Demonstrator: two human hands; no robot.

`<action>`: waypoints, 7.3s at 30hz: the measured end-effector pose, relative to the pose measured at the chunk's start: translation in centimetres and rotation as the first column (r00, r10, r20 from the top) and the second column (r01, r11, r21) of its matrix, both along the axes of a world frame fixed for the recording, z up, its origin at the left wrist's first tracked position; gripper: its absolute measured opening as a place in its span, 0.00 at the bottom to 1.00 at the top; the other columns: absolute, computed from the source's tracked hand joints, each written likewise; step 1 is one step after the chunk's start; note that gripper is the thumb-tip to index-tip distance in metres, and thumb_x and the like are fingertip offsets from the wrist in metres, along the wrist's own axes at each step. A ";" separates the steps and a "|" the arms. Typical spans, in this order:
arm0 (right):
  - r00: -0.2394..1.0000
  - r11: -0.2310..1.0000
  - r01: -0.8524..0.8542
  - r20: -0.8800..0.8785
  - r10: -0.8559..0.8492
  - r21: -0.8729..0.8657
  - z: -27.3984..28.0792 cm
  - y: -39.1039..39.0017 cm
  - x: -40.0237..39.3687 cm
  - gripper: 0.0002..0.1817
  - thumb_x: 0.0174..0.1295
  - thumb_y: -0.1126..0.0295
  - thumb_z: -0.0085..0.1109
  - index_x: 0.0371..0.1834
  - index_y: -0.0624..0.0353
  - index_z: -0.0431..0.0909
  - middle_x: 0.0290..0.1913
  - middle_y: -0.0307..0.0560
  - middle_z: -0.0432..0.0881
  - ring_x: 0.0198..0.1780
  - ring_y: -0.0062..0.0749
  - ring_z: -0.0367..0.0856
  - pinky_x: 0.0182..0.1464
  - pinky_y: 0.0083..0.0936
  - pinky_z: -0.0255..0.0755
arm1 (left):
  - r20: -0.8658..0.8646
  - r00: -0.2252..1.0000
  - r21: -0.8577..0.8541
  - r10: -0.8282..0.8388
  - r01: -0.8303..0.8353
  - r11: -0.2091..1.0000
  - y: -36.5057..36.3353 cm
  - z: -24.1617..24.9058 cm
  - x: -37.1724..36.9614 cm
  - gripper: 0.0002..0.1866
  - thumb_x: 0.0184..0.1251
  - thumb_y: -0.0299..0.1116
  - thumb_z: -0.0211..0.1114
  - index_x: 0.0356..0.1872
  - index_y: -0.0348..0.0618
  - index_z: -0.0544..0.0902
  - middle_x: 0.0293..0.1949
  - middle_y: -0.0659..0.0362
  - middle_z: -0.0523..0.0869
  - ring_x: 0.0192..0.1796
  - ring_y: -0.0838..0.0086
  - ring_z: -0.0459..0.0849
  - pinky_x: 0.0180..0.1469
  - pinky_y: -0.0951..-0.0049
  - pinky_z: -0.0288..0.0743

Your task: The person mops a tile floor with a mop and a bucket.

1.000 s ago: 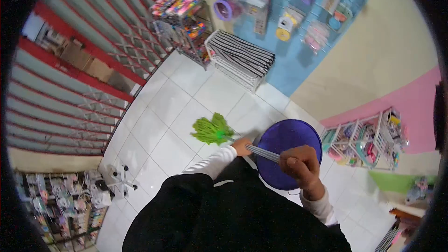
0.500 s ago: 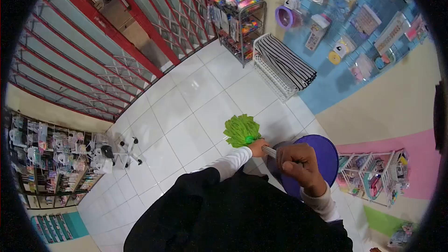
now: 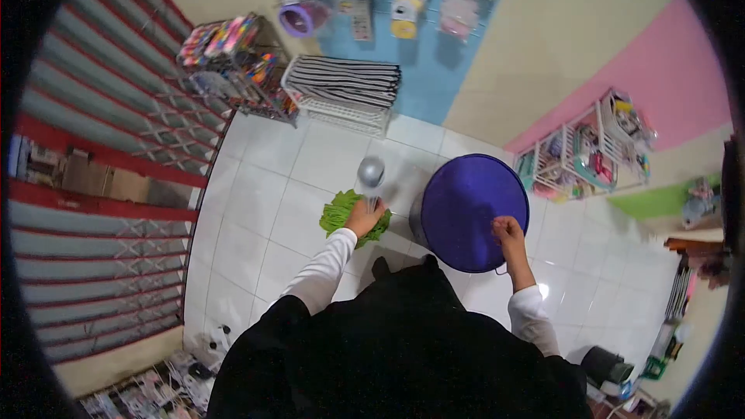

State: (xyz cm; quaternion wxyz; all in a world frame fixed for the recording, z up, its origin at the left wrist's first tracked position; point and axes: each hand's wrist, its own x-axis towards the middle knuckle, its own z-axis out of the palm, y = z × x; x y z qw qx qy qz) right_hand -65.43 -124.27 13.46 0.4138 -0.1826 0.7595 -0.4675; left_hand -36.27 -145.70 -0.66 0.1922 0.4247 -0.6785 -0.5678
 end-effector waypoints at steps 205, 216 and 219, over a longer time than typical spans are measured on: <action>-0.034 0.034 -0.987 0.408 0.912 -0.158 -14.7 -41.5 133.1 0.10 0.56 0.59 0.57 0.27 0.50 0.71 0.21 0.28 0.61 0.22 0.16 0.56 0.25 0.15 0.51 | 0.157 -0.519 0.330 0.840 -0.774 -0.540 18.6 -4.7 121.0 0.13 0.42 0.43 0.50 0.29 0.54 0.77 0.27 0.66 0.77 0.36 0.76 0.70 0.43 0.68 0.52; 0.062 0.121 -0.983 0.371 0.926 -0.139 -21.2 -42.0 133.8 0.10 0.58 0.57 0.55 0.31 0.50 0.73 0.21 0.25 0.64 0.21 0.12 0.56 0.25 0.13 0.50 | 0.145 -0.497 0.298 0.855 -0.802 -0.517 17.2 -7.3 121.4 0.08 0.44 0.43 0.51 0.21 0.53 0.74 0.25 0.68 0.74 0.34 0.77 0.67 0.39 0.68 0.54; 0.057 0.123 -0.982 0.390 0.919 -0.144 -21.7 -42.4 134.0 0.10 0.59 0.56 0.54 0.32 0.49 0.73 0.20 0.23 0.63 0.21 0.10 0.55 0.24 0.12 0.48 | 0.114 -0.423 0.281 0.899 -0.854 -0.438 17.9 -8.7 122.6 0.08 0.46 0.43 0.49 0.22 0.54 0.74 0.27 0.68 0.75 0.35 0.78 0.67 0.38 0.70 0.54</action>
